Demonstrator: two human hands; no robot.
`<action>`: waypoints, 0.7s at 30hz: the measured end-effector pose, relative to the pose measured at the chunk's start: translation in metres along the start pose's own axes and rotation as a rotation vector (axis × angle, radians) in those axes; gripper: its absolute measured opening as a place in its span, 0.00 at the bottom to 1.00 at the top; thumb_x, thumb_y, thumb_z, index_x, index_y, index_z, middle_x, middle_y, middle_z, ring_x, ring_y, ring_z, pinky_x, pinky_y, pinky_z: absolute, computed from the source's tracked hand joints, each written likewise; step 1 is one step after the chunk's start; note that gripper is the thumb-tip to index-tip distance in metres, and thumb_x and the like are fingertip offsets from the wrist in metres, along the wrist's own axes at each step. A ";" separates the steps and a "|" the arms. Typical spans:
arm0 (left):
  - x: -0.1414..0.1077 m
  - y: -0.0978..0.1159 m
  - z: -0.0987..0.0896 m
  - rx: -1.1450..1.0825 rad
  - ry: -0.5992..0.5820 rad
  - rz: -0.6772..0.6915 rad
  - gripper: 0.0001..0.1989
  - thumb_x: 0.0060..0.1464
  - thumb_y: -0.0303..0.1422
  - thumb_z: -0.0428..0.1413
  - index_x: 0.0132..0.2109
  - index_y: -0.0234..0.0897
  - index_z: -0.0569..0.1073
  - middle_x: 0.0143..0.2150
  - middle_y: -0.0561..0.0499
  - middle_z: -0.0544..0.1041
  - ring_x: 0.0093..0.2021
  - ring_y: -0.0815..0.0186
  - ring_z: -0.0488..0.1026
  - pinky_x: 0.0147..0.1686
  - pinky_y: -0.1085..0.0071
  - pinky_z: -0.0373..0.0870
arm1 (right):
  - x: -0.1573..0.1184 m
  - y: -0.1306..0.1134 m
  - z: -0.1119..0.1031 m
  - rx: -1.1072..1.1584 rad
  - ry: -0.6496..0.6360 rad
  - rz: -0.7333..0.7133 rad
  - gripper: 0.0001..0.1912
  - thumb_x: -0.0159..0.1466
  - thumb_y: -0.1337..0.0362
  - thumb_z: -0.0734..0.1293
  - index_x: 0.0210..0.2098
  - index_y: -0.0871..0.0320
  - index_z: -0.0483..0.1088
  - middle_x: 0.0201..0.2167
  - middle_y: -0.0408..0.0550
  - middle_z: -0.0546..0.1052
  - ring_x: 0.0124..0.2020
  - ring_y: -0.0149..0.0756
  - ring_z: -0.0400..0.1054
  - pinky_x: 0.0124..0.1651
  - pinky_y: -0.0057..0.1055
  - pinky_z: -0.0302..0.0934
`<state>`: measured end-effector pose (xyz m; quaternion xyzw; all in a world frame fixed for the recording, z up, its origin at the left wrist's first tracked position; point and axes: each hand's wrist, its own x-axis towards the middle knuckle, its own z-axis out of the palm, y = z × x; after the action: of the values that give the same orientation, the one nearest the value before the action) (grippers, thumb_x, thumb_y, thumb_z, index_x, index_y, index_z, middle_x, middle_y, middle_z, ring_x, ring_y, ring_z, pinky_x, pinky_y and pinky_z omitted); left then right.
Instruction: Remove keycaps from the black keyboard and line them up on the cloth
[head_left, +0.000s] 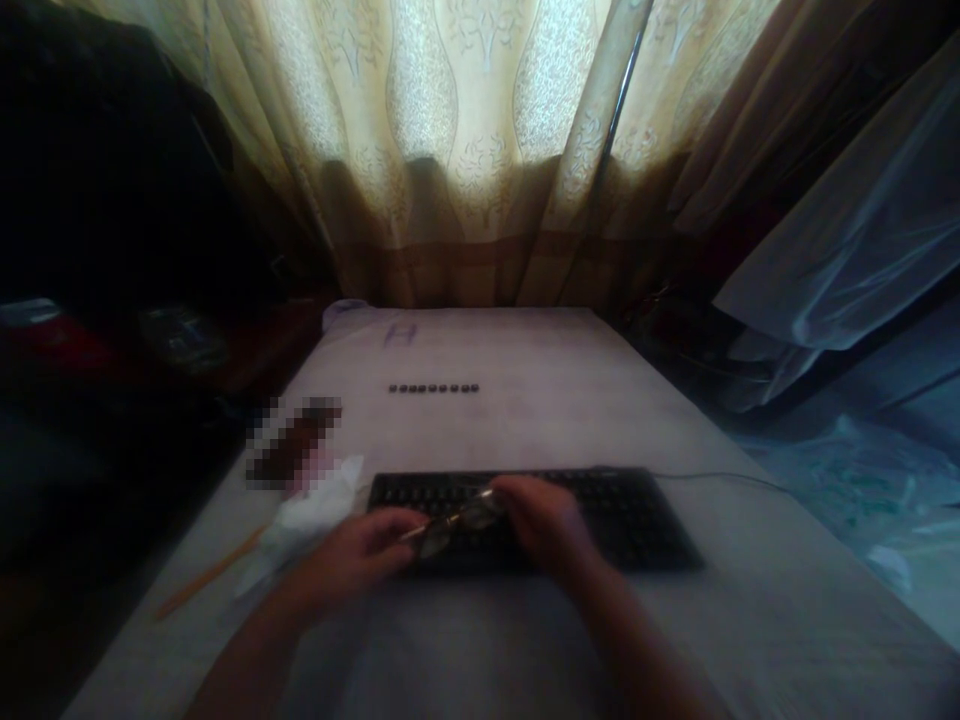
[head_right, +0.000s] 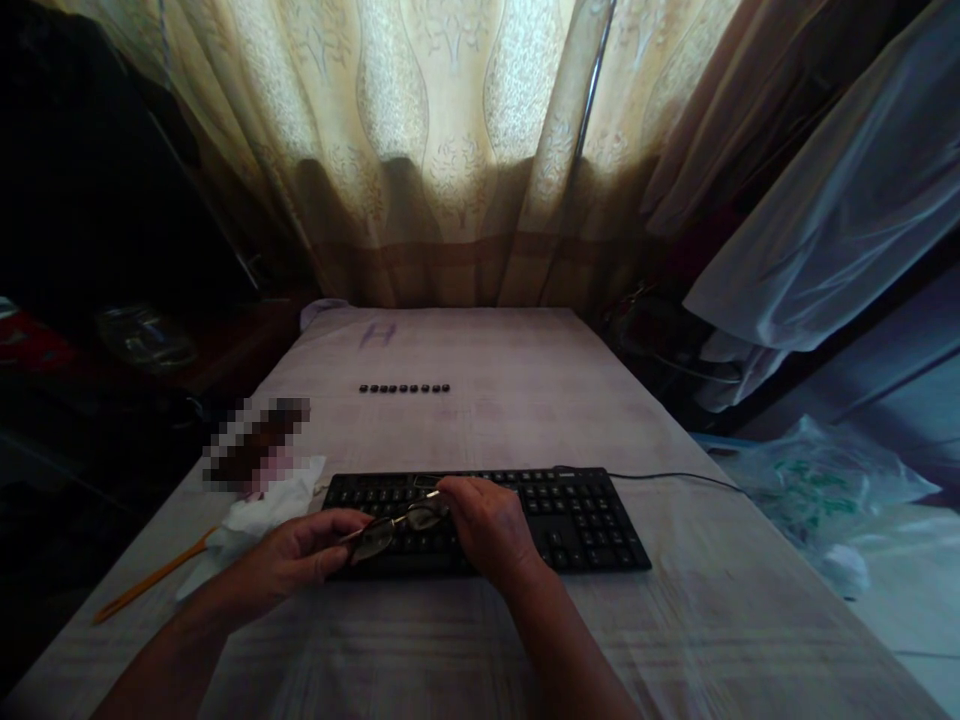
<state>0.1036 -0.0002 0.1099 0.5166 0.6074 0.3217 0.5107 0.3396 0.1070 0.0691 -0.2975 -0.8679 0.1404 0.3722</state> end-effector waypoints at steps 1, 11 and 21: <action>0.001 0.000 0.000 0.017 0.022 0.010 0.11 0.48 0.41 0.56 0.38 0.42 0.76 0.48 0.48 0.76 0.48 0.59 0.72 0.48 0.61 0.67 | 0.000 0.001 0.001 0.009 -0.009 0.016 0.10 0.65 0.67 0.58 0.39 0.57 0.71 0.33 0.50 0.79 0.34 0.36 0.73 0.38 0.29 0.66; 0.014 -0.015 0.010 -0.315 0.277 0.136 0.12 0.49 0.42 0.56 0.33 0.38 0.70 0.24 0.55 0.70 0.21 0.74 0.63 0.21 0.77 0.59 | 0.002 -0.006 -0.001 0.222 0.055 0.259 0.08 0.64 0.65 0.59 0.37 0.54 0.69 0.30 0.45 0.79 0.30 0.34 0.74 0.33 0.26 0.67; 0.007 0.013 0.001 0.098 0.458 0.213 0.10 0.50 0.42 0.54 0.35 0.41 0.73 0.28 0.52 0.75 0.28 0.66 0.70 0.30 0.69 0.69 | -0.001 0.005 -0.012 0.162 0.060 0.238 0.12 0.62 0.64 0.61 0.45 0.56 0.69 0.38 0.49 0.78 0.35 0.36 0.73 0.39 0.31 0.68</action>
<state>0.1083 0.0094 0.1198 0.5157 0.6641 0.4524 0.2972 0.3508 0.1102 0.0741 -0.3711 -0.8009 0.2443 0.4014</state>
